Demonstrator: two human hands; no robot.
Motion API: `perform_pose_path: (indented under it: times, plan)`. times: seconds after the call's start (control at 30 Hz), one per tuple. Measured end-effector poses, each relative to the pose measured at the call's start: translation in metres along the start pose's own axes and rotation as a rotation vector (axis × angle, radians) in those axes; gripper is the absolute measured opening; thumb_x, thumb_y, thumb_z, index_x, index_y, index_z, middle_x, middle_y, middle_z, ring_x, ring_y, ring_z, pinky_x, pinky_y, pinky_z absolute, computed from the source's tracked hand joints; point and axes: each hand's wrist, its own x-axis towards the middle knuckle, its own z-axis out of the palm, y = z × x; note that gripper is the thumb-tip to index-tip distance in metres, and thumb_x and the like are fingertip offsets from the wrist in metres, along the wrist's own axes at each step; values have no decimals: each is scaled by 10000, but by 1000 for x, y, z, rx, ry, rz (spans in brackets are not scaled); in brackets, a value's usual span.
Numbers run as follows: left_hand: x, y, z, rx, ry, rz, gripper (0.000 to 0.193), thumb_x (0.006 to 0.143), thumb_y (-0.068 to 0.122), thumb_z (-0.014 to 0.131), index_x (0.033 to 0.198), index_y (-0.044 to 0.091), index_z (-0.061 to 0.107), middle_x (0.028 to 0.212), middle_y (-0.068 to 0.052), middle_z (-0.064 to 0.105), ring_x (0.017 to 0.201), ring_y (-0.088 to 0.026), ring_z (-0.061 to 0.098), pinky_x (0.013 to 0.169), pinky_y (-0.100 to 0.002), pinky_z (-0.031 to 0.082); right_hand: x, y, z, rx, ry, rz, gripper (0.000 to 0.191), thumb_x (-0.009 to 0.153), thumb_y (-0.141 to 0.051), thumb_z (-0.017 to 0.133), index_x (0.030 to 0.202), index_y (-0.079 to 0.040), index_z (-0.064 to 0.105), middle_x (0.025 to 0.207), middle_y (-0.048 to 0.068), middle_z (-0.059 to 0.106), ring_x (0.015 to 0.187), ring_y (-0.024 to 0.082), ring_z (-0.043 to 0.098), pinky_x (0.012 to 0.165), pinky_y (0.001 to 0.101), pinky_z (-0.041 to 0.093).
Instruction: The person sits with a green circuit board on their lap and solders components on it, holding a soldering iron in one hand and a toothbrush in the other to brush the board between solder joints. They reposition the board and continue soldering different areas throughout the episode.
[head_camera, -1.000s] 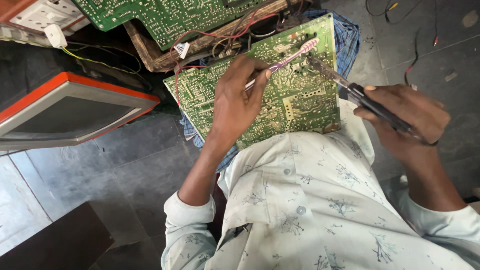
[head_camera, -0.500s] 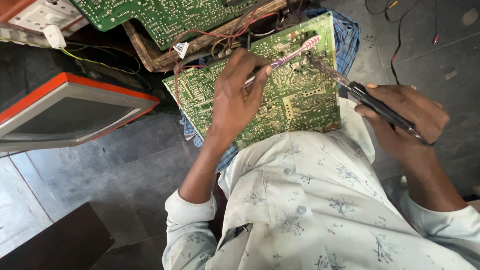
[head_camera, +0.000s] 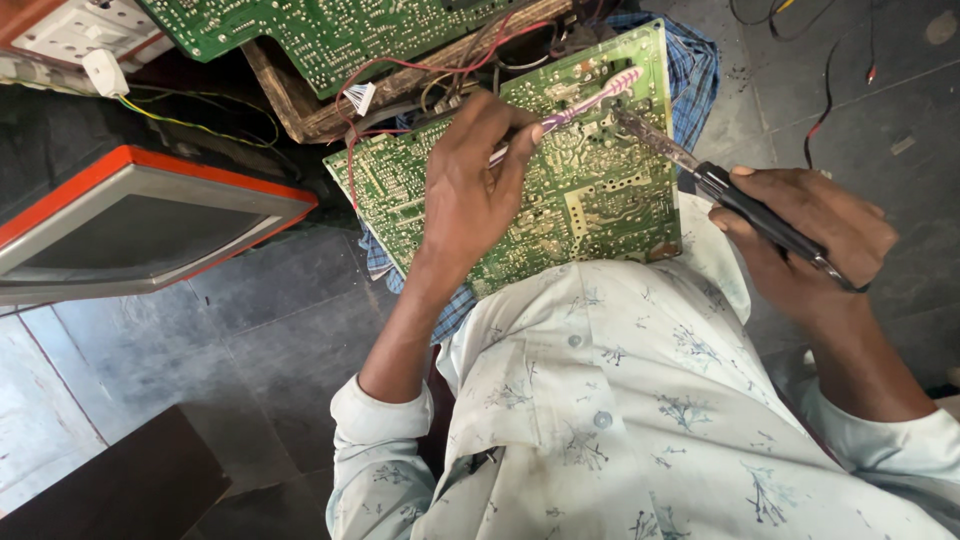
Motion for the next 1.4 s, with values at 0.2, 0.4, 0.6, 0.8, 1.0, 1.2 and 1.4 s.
perform_pose_path:
  times: [0.2, 0.4, 0.6, 0.8, 1.0, 1.2, 1.4]
  plan:
    - [-15, 10, 0, 110, -52, 28, 113, 1029, 104, 626, 1067, 7, 668, 1025, -183, 627, 853, -399, 635, 718, -466, 495, -63, 48, -18, 341, 44, 321, 362, 1102, -230, 651, 1334, 41, 590, 1048, 163, 708, 855, 220, 715, 762, 304, 577]
    - [-20, 10, -26, 106, -50, -7, 117, 1015, 109, 656, 991, -6, 657, 916, -150, 607, 770, -339, 621, 689, -435, 474, -110, 81, -38, 560, 218, 468, 341, 1229, -219, 661, 1416, 25, 513, 1067, 137, 638, 878, 201, 667, 828, 311, 582]
    - [-20, 4, -25, -5, -31, -49, 120, 1007, 78, 677, 950, -19, 637, 852, -114, 588, 706, -227, 579, 634, -357, 449, -96, 74, -23, 538, 199, 344, 241, 1218, -113, 689, 1349, 26, 543, 1041, 180, 625, 824, 263, 670, 762, 374, 598]
    - [-26, -8, -27, -229, -102, -362, 150, 1031, 109, 650, 935, -6, 646, 712, 4, 501, 579, -43, 417, 494, -273, 304, -92, 74, -20, 535, 176, 440, 251, 1237, -118, 648, 1380, 41, 516, 1072, 203, 638, 851, 266, 678, 788, 356, 584]
    - [-38, -12, -27, -302, -76, -365, 178, 1087, 148, 598, 992, 0, 620, 702, 65, 451, 590, -7, 348, 498, -256, 254, -83, 74, -7, 651, 209, 462, 288, 1223, -121, 657, 1391, 60, 509, 1096, 233, 668, 837, 259, 683, 778, 357, 595]
    - [-50, -15, -27, -354, -18, -351, 202, 1110, 189, 583, 1017, 12, 609, 724, 71, 413, 608, -5, 311, 515, -254, 228, -62, 54, 22, 903, 351, 529, 263, 1170, -129, 724, 1194, 112, 623, 1001, 257, 695, 746, 290, 688, 646, 368, 585]
    - [-58, -22, -30, -380, 22, -360, 192, 1114, 192, 589, 1065, 11, 632, 753, 73, 446, 632, 0, 315, 530, -246, 229, -60, 46, 33, 966, 332, 595, 240, 1179, -118, 710, 1200, 107, 629, 1008, 255, 703, 736, 266, 685, 657, 340, 579]
